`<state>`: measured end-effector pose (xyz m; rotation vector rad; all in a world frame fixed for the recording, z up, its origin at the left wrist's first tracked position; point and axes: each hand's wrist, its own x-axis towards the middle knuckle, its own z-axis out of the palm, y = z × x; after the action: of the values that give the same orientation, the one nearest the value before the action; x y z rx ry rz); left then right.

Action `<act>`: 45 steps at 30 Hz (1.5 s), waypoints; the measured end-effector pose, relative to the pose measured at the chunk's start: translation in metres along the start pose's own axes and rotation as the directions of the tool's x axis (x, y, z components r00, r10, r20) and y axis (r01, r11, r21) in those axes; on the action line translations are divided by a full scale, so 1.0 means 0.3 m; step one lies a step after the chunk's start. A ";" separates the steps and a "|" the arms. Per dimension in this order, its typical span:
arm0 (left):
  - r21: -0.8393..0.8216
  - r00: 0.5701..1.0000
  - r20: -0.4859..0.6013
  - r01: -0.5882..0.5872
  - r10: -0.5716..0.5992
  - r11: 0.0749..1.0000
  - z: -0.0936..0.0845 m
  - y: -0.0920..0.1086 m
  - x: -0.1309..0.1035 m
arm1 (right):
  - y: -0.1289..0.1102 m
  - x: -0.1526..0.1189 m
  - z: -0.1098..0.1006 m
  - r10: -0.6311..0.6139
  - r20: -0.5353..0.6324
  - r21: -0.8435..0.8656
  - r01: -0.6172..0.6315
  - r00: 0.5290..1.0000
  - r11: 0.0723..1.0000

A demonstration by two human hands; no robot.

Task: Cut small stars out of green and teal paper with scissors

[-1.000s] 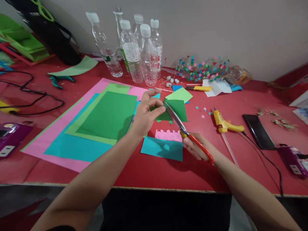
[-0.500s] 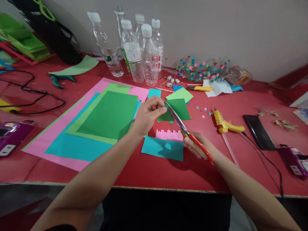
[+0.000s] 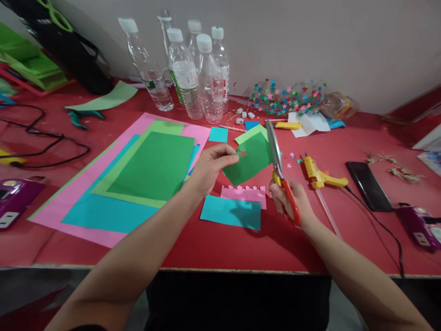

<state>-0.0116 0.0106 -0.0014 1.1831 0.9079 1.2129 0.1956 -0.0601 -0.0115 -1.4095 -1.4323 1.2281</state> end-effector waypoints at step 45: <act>0.877 0.876 0.480 -0.480 0.045 -0.004 0.000 -0.138 0.015 | 0.039 0.064 0.005 -0.025 -0.047 0.449 0.044 0.999 0.892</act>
<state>-0.0026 0.0170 -0.0415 2.7873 1.3447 0.3746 0.1953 -0.0422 -0.0251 -1.0754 -1.0477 1.3918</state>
